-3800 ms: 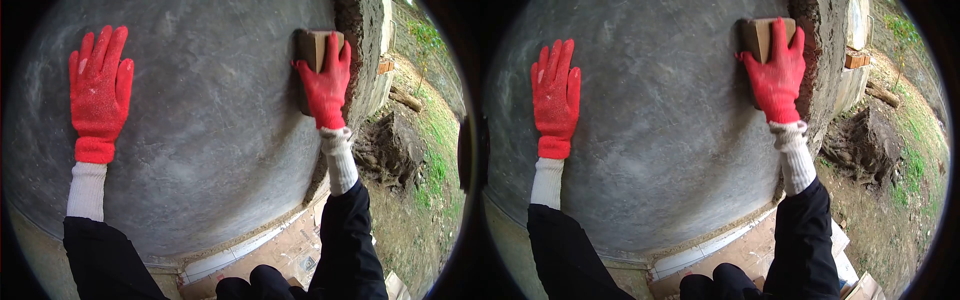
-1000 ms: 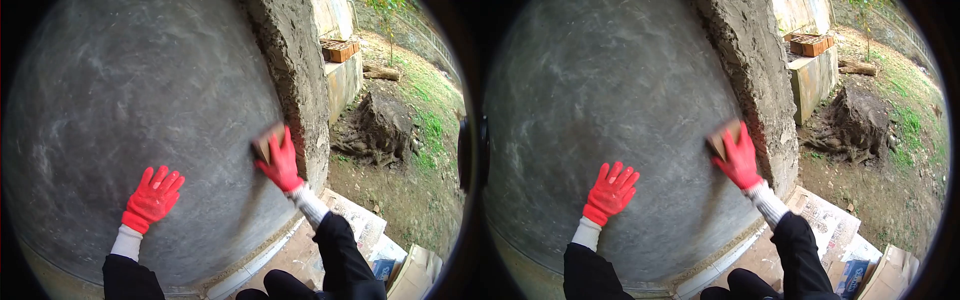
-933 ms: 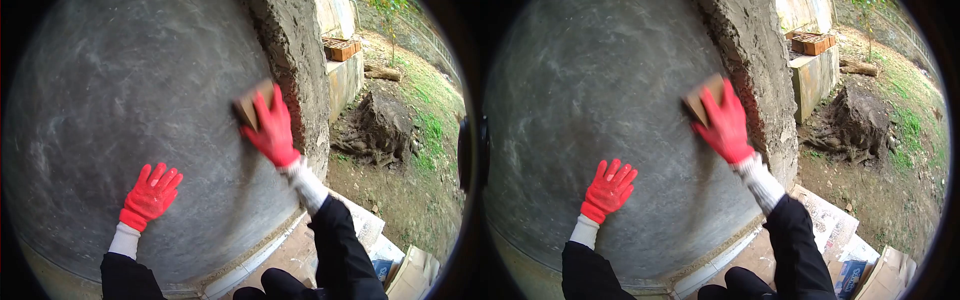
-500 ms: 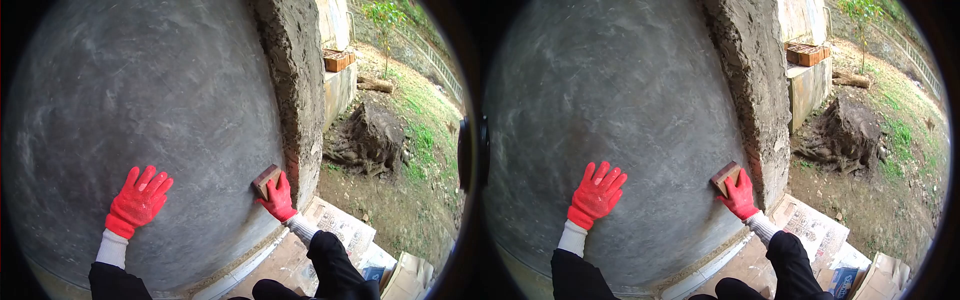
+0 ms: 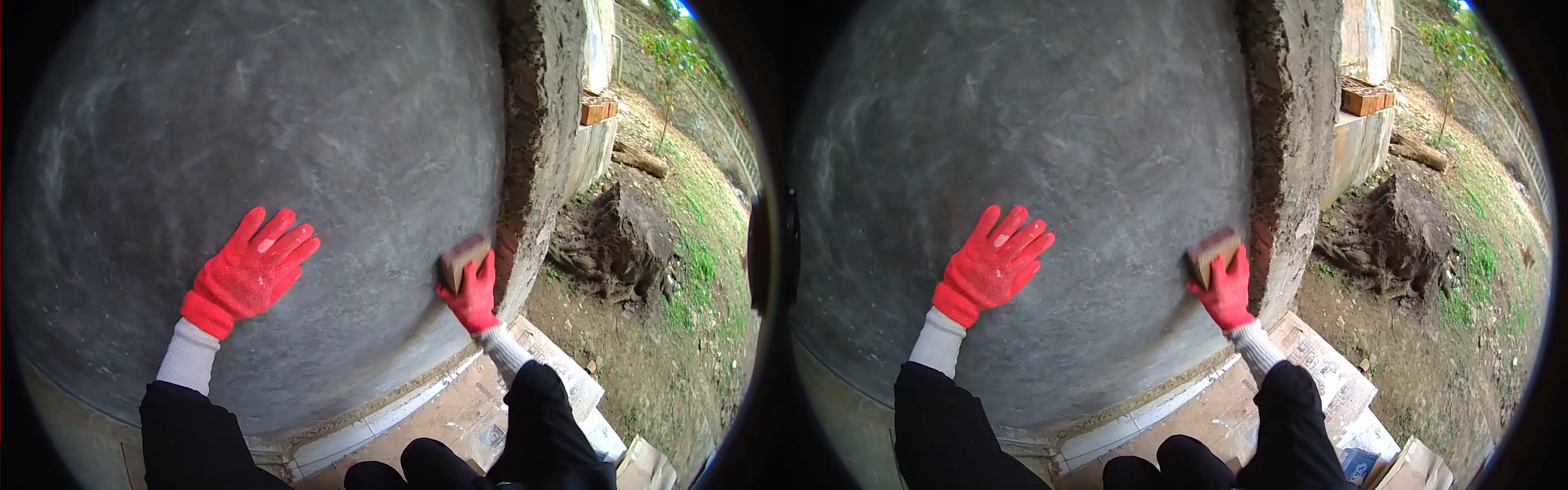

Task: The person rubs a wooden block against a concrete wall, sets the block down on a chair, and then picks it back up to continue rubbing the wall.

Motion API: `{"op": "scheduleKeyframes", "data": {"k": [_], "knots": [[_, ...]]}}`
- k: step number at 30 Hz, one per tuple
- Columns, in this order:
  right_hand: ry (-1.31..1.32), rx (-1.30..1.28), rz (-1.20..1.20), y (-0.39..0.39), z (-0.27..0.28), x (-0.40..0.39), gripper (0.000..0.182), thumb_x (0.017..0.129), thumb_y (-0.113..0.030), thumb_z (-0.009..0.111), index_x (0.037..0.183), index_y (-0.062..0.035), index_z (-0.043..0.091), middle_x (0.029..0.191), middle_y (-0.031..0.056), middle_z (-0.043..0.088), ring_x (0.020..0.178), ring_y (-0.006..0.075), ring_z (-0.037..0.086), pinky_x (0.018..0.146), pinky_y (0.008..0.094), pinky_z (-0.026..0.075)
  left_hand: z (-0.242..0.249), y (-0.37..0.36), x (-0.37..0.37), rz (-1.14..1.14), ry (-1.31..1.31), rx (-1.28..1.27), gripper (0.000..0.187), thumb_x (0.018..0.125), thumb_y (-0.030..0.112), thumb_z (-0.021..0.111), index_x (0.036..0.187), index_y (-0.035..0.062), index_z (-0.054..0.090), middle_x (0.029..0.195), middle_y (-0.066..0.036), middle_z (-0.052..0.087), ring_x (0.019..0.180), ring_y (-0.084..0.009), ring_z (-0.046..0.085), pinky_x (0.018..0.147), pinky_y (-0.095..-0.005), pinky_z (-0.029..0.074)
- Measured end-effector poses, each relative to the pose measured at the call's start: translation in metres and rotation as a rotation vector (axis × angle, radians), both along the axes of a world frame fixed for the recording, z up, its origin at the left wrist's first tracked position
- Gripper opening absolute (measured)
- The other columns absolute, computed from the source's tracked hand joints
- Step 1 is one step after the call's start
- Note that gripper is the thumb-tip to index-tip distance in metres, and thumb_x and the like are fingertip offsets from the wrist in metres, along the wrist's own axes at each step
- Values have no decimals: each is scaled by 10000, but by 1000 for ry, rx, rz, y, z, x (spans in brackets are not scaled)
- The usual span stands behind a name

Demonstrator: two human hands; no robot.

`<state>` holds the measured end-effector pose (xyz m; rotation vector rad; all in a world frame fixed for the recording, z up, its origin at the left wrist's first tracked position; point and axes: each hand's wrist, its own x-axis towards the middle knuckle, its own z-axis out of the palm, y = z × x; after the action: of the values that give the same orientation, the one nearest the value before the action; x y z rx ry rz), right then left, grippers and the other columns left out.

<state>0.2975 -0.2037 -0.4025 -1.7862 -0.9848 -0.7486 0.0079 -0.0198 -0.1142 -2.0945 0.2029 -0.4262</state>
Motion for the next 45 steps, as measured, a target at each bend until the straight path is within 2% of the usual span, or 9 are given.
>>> {"op": "scheduleKeyframes", "data": {"k": [11,15,19,25,29,33,36,39,45], "knots": [[-257,369,-86,11,279,9,713,601,-209,853,1213,-83,511,1248,268,446,955,473,555,739,514,475,-1,2,1,-44,1,-71,492,863,295,659,1337,193,578,1376,-22,520,1333,-270,414,1127,-518,297],[-327,256,-76,17,82,24,1016,663,-291,830,1478,-39,278,1504,379,199,1324,586,323,1064,591,351,-1,4,0,-21,-2,-41,513,904,334,611,1390,194,525,1423,18,491,1396,-255,351,1186,-498,241],[-89,-70,42,-2,-43,3,1081,585,-284,880,1445,-40,272,1452,447,202,1286,635,319,1026,638,357,-3,5,-1,-36,-8,-41,512,907,338,609,1391,193,526,1430,18,483,1390,-252,363,1192,-497,232],[-244,230,-104,9,228,1,824,614,-227,849,1312,-30,457,1384,360,358,1119,527,498,889,536,459,-3,1,0,-46,-23,-39,516,879,321,638,1373,199,546,1386,8,531,1365,-267,391,1162,-507,270],[-207,272,-134,13,264,1,847,664,-249,830,1367,8,434,1448,377,307,1203,539,467,958,505,457,0,1,0,-60,-32,-3,522,875,324,643,1374,204,547,1400,5,512,1343,-261,417,1157,-506,283],[-217,128,-63,19,77,-2,1117,611,-245,839,1509,-62,201,1500,403,173,1343,595,282,1061,621,329,-1,4,-1,-88,-56,2,528,874,327,646,1378,208,544,1391,0,509,1325,-255,435,1157,-501,287],[-281,-148,163,1,-45,-24,915,621,-233,849,1375,-77,355,1344,342,398,1147,541,485,928,636,421,-1,3,-2,-56,-10,-13,523,922,361,583,1408,185,507,1432,-16,479,1375,-233,390,1181,-492,242],[-418,25,225,3,38,-22,620,546,-205,882,1061,-108,551,1069,211,543,912,439,547,682,518,468,1,3,-1,-59,-3,-17,530,917,379,589,1404,187,512,1428,-25,483,1368,-235,397,1177,-491,251],[-485,297,83,14,302,-5,928,508,-264,917,1292,-40,473,1413,313,310,1099,480,538,882,503,488,9,-19,24,-141,-249,-240,627,808,419,720,1363,182,553,1416,-40,480,1353,-326,405,1141,-536,288]]}}
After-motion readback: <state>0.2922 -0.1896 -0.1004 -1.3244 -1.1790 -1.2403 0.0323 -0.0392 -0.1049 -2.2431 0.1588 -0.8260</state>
